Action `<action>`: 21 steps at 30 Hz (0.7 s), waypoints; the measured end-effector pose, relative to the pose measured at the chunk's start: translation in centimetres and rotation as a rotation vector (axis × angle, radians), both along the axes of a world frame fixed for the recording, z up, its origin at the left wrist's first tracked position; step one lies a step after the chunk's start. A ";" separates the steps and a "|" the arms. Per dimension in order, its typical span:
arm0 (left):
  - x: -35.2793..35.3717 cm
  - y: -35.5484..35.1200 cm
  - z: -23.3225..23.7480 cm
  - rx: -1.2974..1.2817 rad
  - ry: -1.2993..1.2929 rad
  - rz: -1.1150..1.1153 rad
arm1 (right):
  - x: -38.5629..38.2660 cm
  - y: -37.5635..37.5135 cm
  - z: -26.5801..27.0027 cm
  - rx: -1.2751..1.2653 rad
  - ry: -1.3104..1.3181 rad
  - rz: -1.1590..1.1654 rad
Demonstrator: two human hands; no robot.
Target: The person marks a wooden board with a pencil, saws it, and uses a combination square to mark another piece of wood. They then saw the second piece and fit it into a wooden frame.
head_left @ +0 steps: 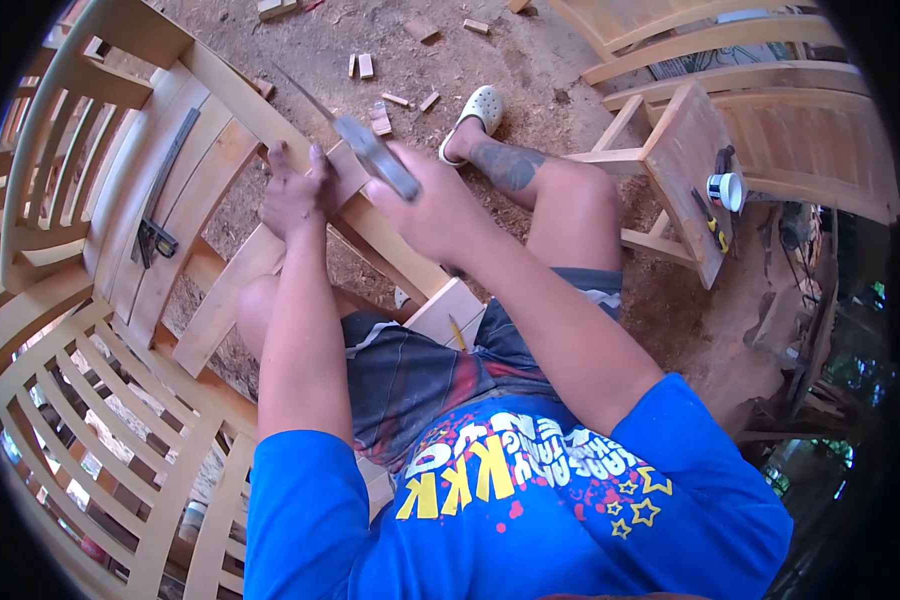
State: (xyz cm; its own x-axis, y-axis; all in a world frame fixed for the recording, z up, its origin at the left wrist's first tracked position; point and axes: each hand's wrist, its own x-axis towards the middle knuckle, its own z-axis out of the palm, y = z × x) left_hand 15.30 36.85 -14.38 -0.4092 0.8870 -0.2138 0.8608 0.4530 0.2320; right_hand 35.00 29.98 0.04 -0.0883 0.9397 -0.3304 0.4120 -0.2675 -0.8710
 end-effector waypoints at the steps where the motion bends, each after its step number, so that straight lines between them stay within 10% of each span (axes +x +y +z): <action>1: 0.0 -0.1 -0.2 0.010 -0.005 0.005 | 0.7 -1.9 1.2 0.013 0.006 0.019; 9: 0.3 -0.4 0.4 -0.025 -0.028 0.003 | 7.3 -17.2 11.6 -0.118 -0.060 0.008; 16: 0.4 0.0 1.0 -0.055 -0.019 0.034 | -0.7 2.4 -2.0 -0.056 -0.080 0.068; 21: 0.6 0.2 1.3 -0.026 -0.027 0.027 | 2.5 -4.7 1.2 0.108 0.069 0.017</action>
State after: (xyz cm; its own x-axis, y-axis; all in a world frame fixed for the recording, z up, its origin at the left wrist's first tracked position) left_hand 15.90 37.02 -13.08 -0.4264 0.8698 -0.2483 0.8419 0.4820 0.2427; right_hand 37.45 25.28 1.23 -0.1236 0.9678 -0.2194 0.3533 -0.1637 -0.9211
